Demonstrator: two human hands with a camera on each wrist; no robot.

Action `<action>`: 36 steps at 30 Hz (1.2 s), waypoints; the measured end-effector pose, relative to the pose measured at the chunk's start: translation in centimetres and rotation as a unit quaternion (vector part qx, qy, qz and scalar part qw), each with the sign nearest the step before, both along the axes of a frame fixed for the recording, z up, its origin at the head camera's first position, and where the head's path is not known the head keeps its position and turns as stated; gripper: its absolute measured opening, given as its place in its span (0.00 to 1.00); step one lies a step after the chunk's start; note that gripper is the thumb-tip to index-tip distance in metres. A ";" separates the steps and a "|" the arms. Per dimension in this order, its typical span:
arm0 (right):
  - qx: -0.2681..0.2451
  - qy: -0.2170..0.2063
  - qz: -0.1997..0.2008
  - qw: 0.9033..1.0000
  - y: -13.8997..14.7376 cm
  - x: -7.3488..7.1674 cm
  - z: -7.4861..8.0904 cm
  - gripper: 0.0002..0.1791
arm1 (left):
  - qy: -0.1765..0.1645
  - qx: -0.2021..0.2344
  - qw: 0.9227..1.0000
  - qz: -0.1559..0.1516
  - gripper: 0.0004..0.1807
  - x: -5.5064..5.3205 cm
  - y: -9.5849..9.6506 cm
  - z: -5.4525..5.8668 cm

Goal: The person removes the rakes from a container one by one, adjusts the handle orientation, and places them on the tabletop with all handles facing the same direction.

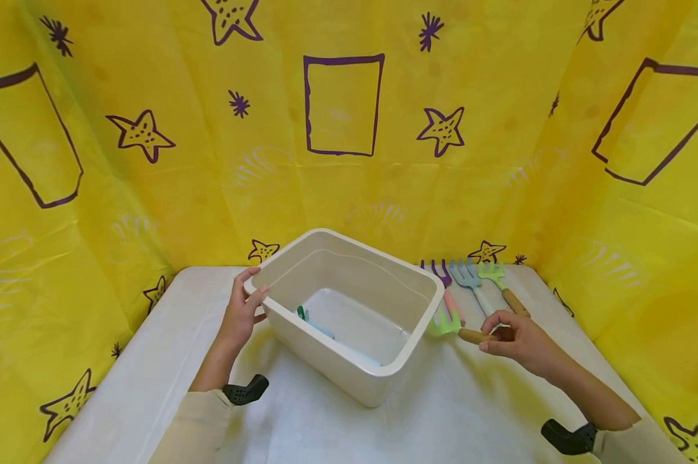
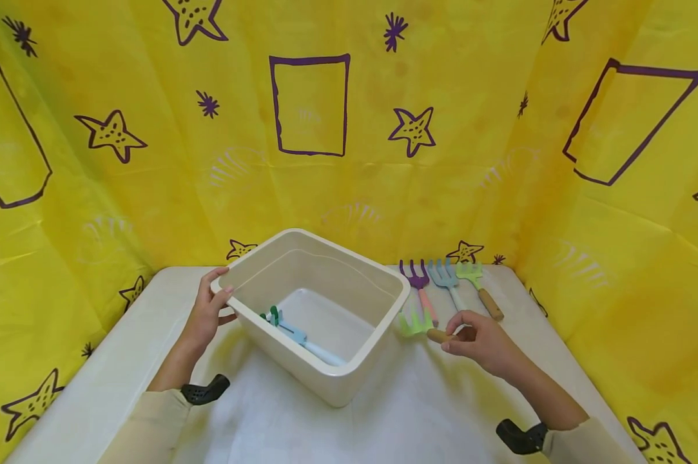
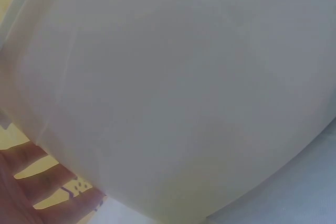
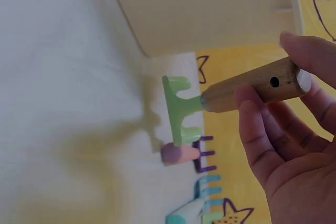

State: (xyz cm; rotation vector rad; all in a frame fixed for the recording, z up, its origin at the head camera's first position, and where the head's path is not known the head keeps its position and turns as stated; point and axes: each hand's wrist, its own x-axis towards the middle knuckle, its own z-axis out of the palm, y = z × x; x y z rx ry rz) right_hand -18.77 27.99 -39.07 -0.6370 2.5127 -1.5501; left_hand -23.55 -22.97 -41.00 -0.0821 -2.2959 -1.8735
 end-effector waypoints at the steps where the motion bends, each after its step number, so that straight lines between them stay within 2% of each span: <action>1: 0.001 0.002 0.006 1.000 0.0 0.3 -0.1 0.10 | -0.001 0.003 1.000 0.000 0.30 0.0 0.0 0.0; 5: 0.017 -0.018 0.012 1.000 0.2 1.1 -0.6 0.10 | -0.005 0.008 1.000 -0.002 0.30 -0.1 -0.1 0.0; 11: 0.063 -0.105 -0.015 0.992 0.1 1.8 -1.9 0.12 | -0.014 0.001 1.000 0.002 0.30 -0.1 -0.2 0.1; 17: 0.049 -0.161 -0.053 0.984 -0.4 2.3 -4.2 0.11 | -0.006 0.003 1.000 0.004 0.30 0.0 0.0 0.1; 21: 0.069 -0.170 -0.094 0.979 -0.9 2.4 -5.6 0.11 | -0.001 0.001 1.000 0.005 0.30 0.0 0.0 0.1; 28: 0.127 -0.150 -0.154 0.968 -2.7 2.3 -6.8 0.13 | -0.018 0.010 1.000 -0.005 0.30 2.2 1.3 3.1; 31: 0.138 -0.148 -0.168 0.965 -3.3 2.4 -7.0 0.14 | -0.020 0.016 1.000 -0.007 0.30 2.0 1.2 2.9; 36: 0.143 -0.153 -0.176 0.962 -3.6 2.3 -7.1 0.15 | -0.021 0.014 1.000 -0.001 0.30 0.6 0.4 1.2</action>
